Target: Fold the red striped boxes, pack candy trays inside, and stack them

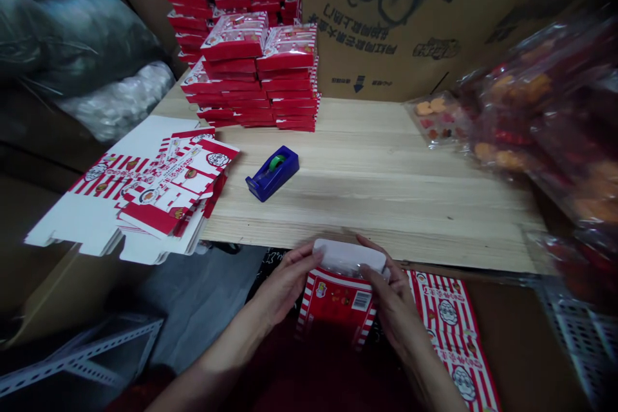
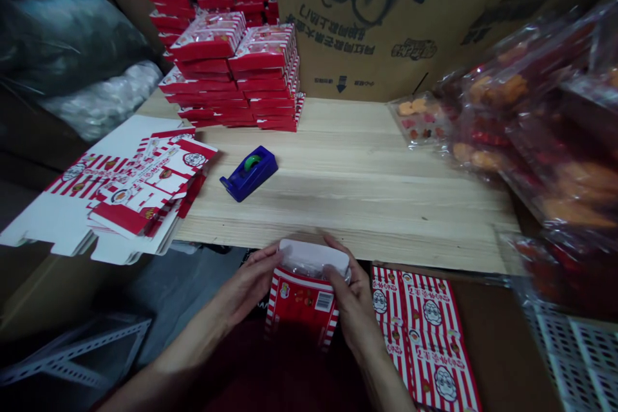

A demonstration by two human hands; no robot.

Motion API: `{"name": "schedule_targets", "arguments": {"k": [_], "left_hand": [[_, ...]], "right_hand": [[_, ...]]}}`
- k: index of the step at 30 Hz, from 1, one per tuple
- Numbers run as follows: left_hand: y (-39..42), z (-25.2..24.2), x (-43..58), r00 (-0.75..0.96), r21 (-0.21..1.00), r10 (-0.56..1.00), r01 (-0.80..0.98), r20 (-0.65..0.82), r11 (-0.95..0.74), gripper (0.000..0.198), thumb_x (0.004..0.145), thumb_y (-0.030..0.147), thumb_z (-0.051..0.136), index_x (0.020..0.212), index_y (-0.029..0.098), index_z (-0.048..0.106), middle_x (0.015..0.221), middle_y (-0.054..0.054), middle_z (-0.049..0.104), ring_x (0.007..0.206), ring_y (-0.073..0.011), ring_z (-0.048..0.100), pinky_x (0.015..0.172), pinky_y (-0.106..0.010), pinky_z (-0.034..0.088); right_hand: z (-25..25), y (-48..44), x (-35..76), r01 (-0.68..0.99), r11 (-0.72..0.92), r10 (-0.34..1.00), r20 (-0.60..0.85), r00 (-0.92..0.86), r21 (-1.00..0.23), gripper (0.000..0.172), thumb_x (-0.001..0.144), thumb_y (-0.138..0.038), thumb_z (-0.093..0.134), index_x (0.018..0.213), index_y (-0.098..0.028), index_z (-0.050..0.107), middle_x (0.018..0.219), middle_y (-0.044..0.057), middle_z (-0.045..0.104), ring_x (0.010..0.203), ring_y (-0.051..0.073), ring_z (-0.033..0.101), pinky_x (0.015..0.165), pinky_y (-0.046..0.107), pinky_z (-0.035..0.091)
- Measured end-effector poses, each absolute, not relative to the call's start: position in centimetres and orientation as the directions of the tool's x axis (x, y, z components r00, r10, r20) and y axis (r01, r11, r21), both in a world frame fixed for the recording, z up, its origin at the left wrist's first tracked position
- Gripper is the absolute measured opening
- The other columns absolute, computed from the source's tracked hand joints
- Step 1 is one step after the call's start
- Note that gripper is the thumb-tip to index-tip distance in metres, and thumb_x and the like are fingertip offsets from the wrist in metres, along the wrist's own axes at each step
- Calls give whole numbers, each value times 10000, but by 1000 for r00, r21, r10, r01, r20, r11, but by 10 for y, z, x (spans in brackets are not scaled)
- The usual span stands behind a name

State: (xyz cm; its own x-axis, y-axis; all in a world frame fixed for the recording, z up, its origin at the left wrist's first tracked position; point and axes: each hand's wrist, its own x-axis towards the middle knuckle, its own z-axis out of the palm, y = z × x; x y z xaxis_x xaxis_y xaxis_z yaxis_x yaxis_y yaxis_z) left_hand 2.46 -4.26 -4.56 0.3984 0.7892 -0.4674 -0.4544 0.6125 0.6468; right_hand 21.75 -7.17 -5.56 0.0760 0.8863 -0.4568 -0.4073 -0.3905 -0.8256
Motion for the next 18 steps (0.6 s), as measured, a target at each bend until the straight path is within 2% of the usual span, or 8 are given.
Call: {"name": "schedule_targets", "arguments": {"k": [2, 5, 8, 10, 14, 16, 18], "left_hand": [[-42, -50, 20, 410, 635, 794, -478, -449, 607, 288, 908, 435, 718, 1068, 196, 743, 1147, -102, 776, 1143, -273, 702, 1017, -428, 524], [-43, -57, 18, 379, 603, 776, -489, -505, 631, 250, 875, 390, 763, 1015, 183, 747, 1124, -103, 779, 1147, -276, 698, 1022, -431, 521], [-41, -56, 19, 401, 559, 726, -463, -559, 687, 214, 811, 277, 818, 992, 183, 753, 1024, -74, 793, 1018, -243, 727, 972, -394, 528], [-37, -54, 20, 410, 538, 693, -439, -593, 720, 161, 788, 209, 804, 937, 177, 753, 906, -43, 786, 855, -197, 724, 855, -338, 542], [-30, -54, 20, 330, 543, 690, -439, -644, 716, 62, 764, 148, 758, 762, 161, 697, 697, 17, 705, 624, -111, 628, 649, -241, 488], [-29, -56, 20, 325, 554, 707, -450, -628, 700, 72, 765, 150, 754, 751, 165, 685, 675, 32, 684, 604, -100, 608, 643, -231, 483], [-27, -58, 22, 338, 574, 720, -442, -605, 690, 45, 777, 168, 752, 789, 166, 709, 704, 23, 703, 628, -114, 625, 681, -247, 503]], "right_hand": [[-56, -72, 219, -446, -398, 875, -477, 78, -802, 579, 843, -381, 795, 1392, -309, 628, 1274, 71, 766, 1114, 293, 729, 941, 430, 587], [-58, -73, 220, -462, -401, 873, -483, 69, -791, 563, 839, -391, 797, 1373, -302, 642, 1301, 68, 753, 1191, 300, 696, 1010, 438, 551], [-59, -71, 219, -433, -395, 882, -467, 69, -810, 578, 840, -398, 795, 1385, -300, 630, 1305, 61, 751, 1220, 297, 680, 1055, 438, 519], [-58, -70, 217, -444, -406, 885, -465, 27, -799, 595, 850, -407, 784, 1410, -309, 609, 1300, 56, 753, 1215, 297, 684, 1073, 454, 505], [-57, -69, 219, -580, -427, 880, -466, -90, -694, 530, 915, -601, 613, 1334, -286, 686, 1279, 74, 763, 1239, 341, 673, 1061, 536, 512], [-59, -71, 221, -607, -435, 873, -476, -104, -665, 498, 896, -618, 615, 1226, -271, 753, 1210, 74, 791, 1242, 352, 671, 1051, 546, 519], [-61, -72, 222, -580, -453, 865, -491, -103, -677, 394, 853, -529, 708, 1138, -267, 783, 1174, 57, 803, 1232, 340, 676, 1060, 518, 517]]}}
